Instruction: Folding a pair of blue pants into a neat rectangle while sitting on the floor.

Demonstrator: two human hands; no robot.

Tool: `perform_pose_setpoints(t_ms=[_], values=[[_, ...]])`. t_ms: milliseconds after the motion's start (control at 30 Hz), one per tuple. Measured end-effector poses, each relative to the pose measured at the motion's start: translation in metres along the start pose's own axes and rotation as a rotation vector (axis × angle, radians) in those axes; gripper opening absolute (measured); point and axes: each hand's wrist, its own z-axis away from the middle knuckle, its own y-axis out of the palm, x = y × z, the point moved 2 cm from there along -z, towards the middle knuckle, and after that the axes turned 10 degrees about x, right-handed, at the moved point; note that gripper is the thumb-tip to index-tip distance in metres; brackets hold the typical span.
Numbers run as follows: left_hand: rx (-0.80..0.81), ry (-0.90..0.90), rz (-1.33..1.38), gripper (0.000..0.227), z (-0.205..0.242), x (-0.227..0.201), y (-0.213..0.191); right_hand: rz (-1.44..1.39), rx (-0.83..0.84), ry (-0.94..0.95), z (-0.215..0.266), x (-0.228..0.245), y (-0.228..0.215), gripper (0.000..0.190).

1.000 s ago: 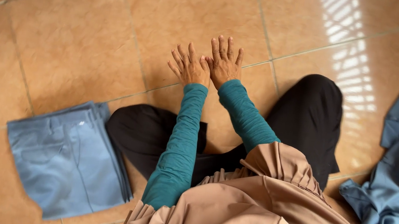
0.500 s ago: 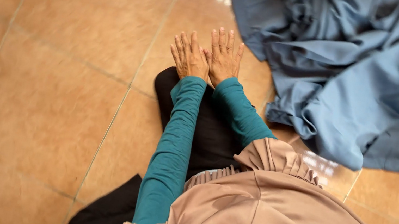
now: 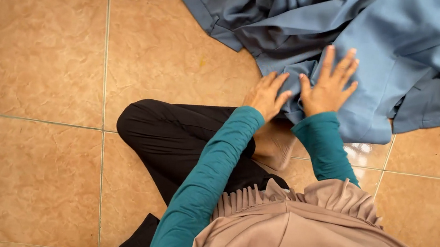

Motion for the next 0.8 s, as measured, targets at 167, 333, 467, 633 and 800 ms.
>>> perform_pose_setpoints(t_ms=[167,333,467,633,800], values=[[0.269,-0.039,0.118,0.107,0.018,-0.034,-0.028,-0.328,-0.098,-0.036,-0.035,-0.037,0.053,0.093],[0.241,-0.135,0.227,0.115,0.023,-0.010,-0.026,-0.586,-0.324,-0.291,-0.044,0.037,0.043,0.093],[-0.346,-0.138,0.527,0.082,0.017,0.081,-0.020,-0.883,-0.218,-0.401,-0.041,0.132,0.014,0.080],[-0.808,-0.208,0.849,0.058,0.044,0.126,-0.144,-1.100,-0.078,-0.572,-0.064,0.230,-0.007,0.075],[-1.027,-0.177,0.629,0.052,0.090,0.138,-0.255,-1.422,-0.205,-0.559,-0.158,0.282,0.033,0.020]])
